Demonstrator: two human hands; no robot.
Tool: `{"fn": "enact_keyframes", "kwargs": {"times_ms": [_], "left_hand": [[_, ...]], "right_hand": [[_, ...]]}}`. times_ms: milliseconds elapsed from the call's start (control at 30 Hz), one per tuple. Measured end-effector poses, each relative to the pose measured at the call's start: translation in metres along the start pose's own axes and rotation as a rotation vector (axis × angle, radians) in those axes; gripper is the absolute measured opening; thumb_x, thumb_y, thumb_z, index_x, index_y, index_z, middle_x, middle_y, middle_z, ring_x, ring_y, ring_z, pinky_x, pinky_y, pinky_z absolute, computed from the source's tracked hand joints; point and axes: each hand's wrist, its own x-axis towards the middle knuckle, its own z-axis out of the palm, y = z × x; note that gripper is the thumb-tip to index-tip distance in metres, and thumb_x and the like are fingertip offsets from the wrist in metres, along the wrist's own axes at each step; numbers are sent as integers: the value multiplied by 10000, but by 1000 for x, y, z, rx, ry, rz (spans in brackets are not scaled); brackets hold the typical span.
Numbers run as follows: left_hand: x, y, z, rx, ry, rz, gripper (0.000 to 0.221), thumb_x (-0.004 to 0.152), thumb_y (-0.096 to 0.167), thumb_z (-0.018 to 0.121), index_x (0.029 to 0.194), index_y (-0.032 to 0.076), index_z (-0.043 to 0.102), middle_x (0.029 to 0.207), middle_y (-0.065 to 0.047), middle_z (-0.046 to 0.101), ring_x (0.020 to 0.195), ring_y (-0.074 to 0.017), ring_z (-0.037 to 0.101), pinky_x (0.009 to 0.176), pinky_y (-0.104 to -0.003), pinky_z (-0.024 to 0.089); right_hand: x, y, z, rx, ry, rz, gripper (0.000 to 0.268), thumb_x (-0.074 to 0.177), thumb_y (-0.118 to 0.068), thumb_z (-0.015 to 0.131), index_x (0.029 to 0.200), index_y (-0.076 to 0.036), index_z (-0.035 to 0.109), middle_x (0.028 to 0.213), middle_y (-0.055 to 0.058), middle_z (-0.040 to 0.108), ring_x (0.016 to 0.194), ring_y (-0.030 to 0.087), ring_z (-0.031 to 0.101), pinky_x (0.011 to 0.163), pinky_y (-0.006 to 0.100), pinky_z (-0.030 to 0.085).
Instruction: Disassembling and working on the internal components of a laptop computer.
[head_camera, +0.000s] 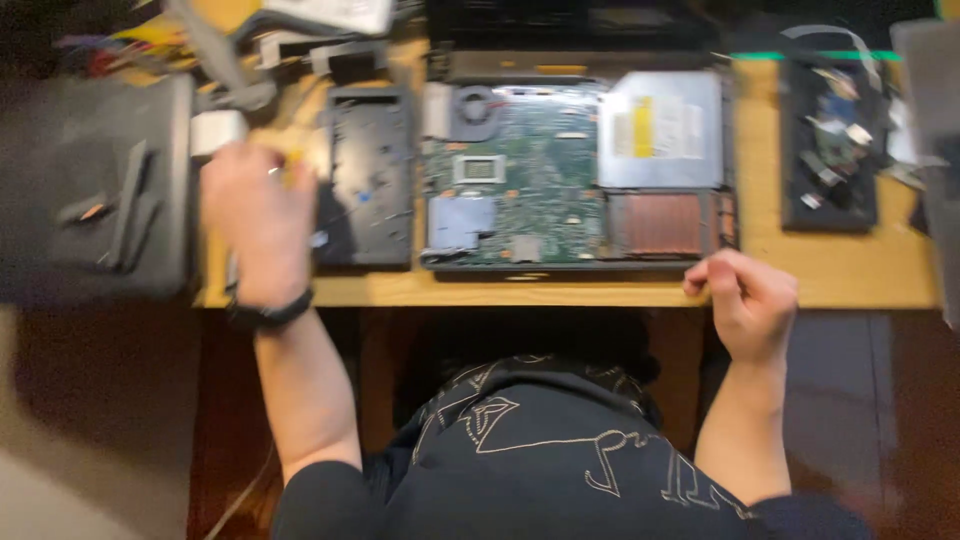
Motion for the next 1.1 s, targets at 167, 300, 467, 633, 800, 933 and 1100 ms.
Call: {"fn": "enact_keyframes", "kwargs": {"times_ms": [167,300,467,633,800,933,1100], "left_hand": [[-26,48,-36,-302,1,50,123,1037,33,753,1139,-3,694,1082,-138,717,995,-300,696,895,-402,549],[-40,102,-42,-609,-105,246,265,1045,-16,711,1305,-35,667,1140,-167,692,990,-301,691,884,-389,564],[-41,144,-39,-618,-167,433,310,984,-46,690,1289,12,690,1160,-164,668,1035,-330,666,906,-414,551],[-40,152,-33,-526,-198,502,307,955,-32,709,1257,23,711,1128,-142,672,1032,-330,636,908,-424,524],[-41,159,-33,-486,-181,499,281,946,-12,718,1223,36,717,1100,-135,662,1024,-333,625,906,-426,515],[-43,172,-30,-511,-185,519,294,927,-43,696,1213,23,715,1092,-130,666,1008,-330,618,903,-435,503],[-51,178,-22,-585,-222,559,364,924,-31,685,1278,47,659,1105,-145,620,1058,-336,598,950,-442,489]], "right_hand": [[4,45,-31,26,258,183,311,1165,-147,589,948,56,677,821,89,681,767,120,655,742,257,512],[15,38,-47,-267,321,198,157,1114,-74,650,1043,52,712,914,111,713,806,150,699,690,278,524],[3,44,-56,-343,258,120,91,1080,-41,684,1071,44,718,979,132,700,830,188,685,719,302,527],[0,76,-91,-431,391,154,75,1058,-39,704,1037,27,733,992,138,713,823,240,671,700,347,502],[-6,107,-109,-627,417,54,66,1036,-23,697,1052,32,729,1131,165,683,1078,344,629,936,427,510],[-2,90,-93,-658,393,38,58,1022,-48,745,1042,7,742,1098,145,689,1074,348,612,946,447,498],[16,65,-57,-512,243,-135,77,996,-39,698,1063,-35,736,1198,112,680,1236,304,615,1099,439,484]]}}
